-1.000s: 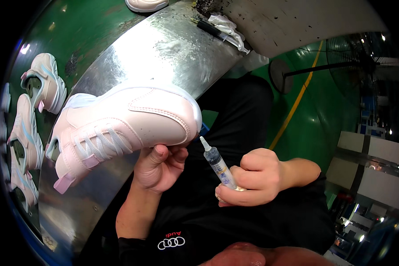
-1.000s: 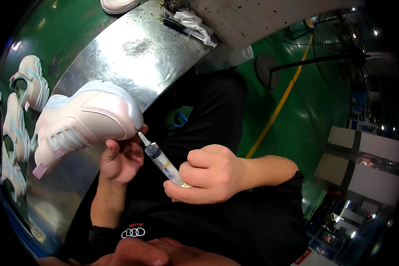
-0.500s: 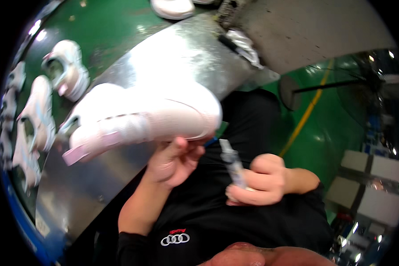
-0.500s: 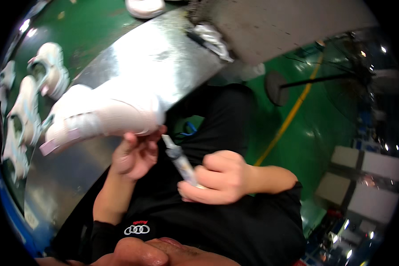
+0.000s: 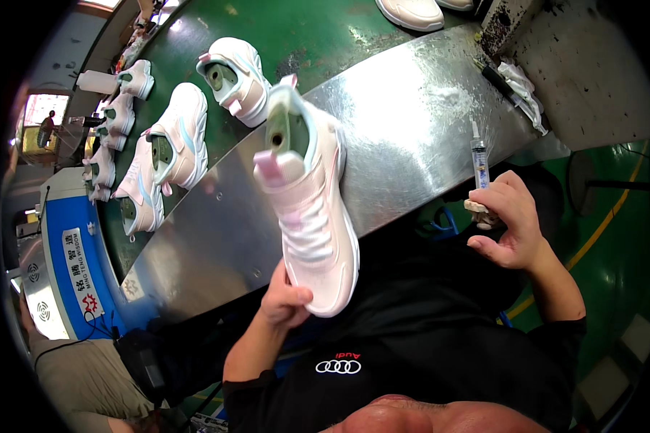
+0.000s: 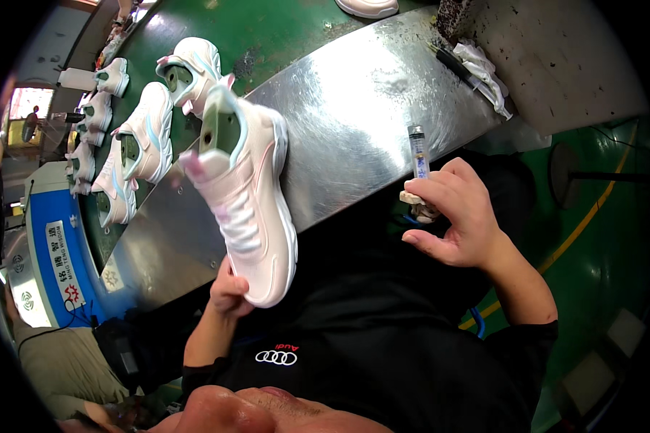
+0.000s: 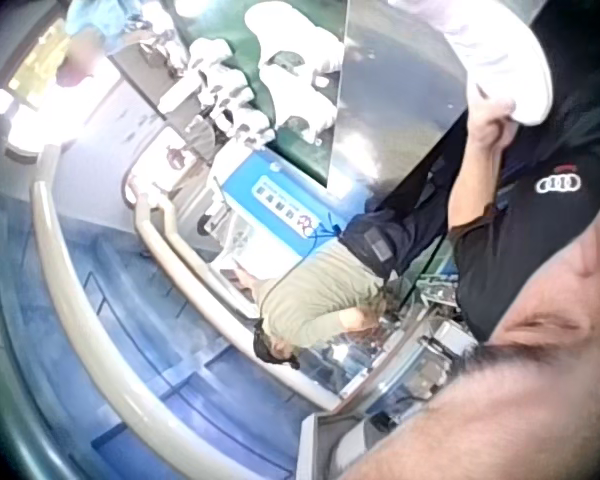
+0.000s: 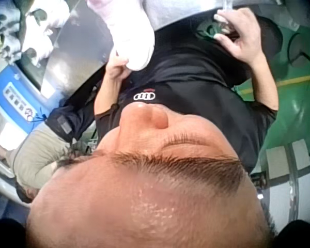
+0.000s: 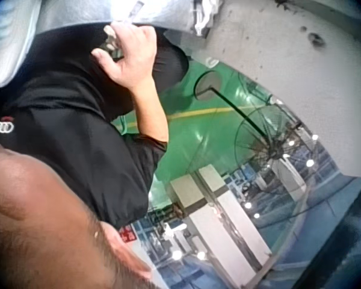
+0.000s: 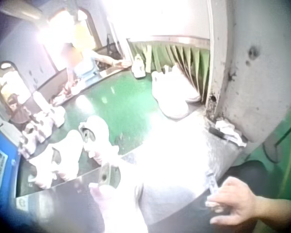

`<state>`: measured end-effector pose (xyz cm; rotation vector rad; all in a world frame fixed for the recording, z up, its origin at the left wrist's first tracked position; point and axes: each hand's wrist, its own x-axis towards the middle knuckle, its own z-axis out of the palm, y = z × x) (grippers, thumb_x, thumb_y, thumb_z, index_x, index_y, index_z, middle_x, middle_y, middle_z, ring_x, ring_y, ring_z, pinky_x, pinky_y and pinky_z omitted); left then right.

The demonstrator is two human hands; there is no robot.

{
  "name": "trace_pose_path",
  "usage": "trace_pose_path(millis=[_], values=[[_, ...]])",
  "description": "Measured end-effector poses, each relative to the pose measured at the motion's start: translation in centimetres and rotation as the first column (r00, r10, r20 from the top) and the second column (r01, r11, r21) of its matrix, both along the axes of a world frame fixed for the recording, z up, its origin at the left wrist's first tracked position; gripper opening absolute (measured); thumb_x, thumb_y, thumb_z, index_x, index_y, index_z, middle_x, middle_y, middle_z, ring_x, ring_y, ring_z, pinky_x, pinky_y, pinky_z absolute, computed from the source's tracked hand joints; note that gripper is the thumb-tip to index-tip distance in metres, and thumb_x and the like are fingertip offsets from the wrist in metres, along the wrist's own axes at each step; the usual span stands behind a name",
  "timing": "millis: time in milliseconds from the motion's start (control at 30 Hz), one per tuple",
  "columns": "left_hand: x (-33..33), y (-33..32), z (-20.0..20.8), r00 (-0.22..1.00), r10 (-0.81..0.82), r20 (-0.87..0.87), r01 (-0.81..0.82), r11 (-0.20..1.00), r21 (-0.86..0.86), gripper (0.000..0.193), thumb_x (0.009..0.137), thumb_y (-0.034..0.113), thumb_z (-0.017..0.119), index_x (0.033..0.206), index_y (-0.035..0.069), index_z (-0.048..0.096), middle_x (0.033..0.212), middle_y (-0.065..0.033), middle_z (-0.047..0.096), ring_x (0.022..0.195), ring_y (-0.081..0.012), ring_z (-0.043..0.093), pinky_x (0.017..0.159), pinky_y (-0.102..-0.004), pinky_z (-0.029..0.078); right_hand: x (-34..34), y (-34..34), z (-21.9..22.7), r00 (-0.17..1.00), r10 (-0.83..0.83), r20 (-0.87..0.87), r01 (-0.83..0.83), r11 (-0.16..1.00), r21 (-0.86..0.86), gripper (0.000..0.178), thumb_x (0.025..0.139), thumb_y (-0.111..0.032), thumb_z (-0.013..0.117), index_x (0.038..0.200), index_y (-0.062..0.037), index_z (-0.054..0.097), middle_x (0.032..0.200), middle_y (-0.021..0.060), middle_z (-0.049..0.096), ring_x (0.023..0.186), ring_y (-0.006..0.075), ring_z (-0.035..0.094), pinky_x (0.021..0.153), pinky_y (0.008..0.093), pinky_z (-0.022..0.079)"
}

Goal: The person applies a liquid from a syringe to the seams of several pink and white shoes, picks up a new shoe from a conveyor belt, refills the syringe from a plastic bottle, and wipes the work surface with a cloth.

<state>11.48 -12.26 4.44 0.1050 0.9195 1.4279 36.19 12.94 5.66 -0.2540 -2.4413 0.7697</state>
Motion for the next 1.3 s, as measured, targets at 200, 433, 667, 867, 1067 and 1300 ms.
trace_pose_path(millis=[200,433,667,867,1067,1300], values=[[-5.6,14.8,-1.3,0.978,0.145,-0.15,-0.109,0.969,0.223,0.046,0.089,0.014,0.052,0.127,-0.008,0.035,0.125,-0.0232,0.047,0.115,-0.0315,0.05,0.099,-0.0392,0.043,-0.5,0.6,0.1,0.999,0.021,0.049,-0.018,0.998,-0.061,0.044,0.069,-0.029,0.072,0.103,-0.0039,0.06,0.085,0.0081,0.06,0.07,0.0255,0.048,0.064,0.0332,0.042],[-7.2,18.0,-1.9,0.984,0.139,-0.107,-0.113,0.97,0.214,0.032,0.093,0.023,0.051,0.109,-0.004,0.049,0.111,-0.0192,0.052,0.109,-0.0344,0.052,0.091,-0.0362,0.048,0.2,1.9,0.1,0.99,-0.073,0.125,0.083,0.993,-0.079,0.018,0.082,-0.013,0.061,0.096,-0.0032,0.061,0.084,0.0118,0.06,0.075,0.0285,0.058,0.068,0.035,0.046],[-17.4,13.0,-3.1,0.929,0.298,-0.219,-0.247,0.941,0.233,0.041,0.095,0.033,0.046,0.11,-0.004,0.051,0.105,-0.0163,0.058,0.104,-0.0306,0.057,0.083,-0.0301,0.055,-0.4,5.1,0.2,0.944,-0.22,0.244,0.168,0.962,0.217,0.025,0.068,-0.006,0.069,0.091,-0.0067,0.061,0.085,0.0088,0.057,0.079,0.0266,0.055,0.07,0.0347,0.046],[-17.9,13.6,-2.3,0.878,0.301,-0.372,-0.267,0.953,0.14,0.025,0.096,0.02,0.046,0.105,-0.002,0.054,0.091,-0.01,0.064,0.092,-0.0241,0.064,0.075,-0.0264,0.056,-1.2,6.5,0.8,0.874,-0.278,0.4,0.141,0.93,0.339,0.008,0.071,-0.009,0.06,0.079,-0.0063,0.059,0.078,0.0102,0.055,0.077,0.0292,0.055,0.068,0.0389,0.047],[-19.0,12.9,-0.9,0.838,0.299,-0.457,-0.234,0.953,0.194,0.016,0.093,0.016,0.05,0.091,0.001,0.055,0.078,-0.0043,0.058,0.076,-0.0176,0.063,0.065,-0.0217,0.053,-2.3,6.0,1.0,0.822,-0.24,0.517,0.089,0.95,0.3,0.011,0.067,-0.009,0.063,0.077,-0.0071,0.058,0.078,0.01,0.053,0.075,0.0292,0.055,0.065,0.0402,0.046],[-13.7,8.8,4.4,0.757,0.227,-0.612,-0.061,0.958,0.281,0.021,0.096,0.017,0.044,0.083,0.002,0.049,0.068,-0.0035,0.046,0.062,-0.0136,0.048,0.051,-0.0216,0.038,-1.4,4.9,1.7,0.87,-0.177,0.461,0.079,0.971,0.224,0.01,0.069,-0.011,0.063,0.077,-0.0065,0.058,0.075,0.0108,0.052,0.074,0.03,0.056,0.065,0.04,0.046]])
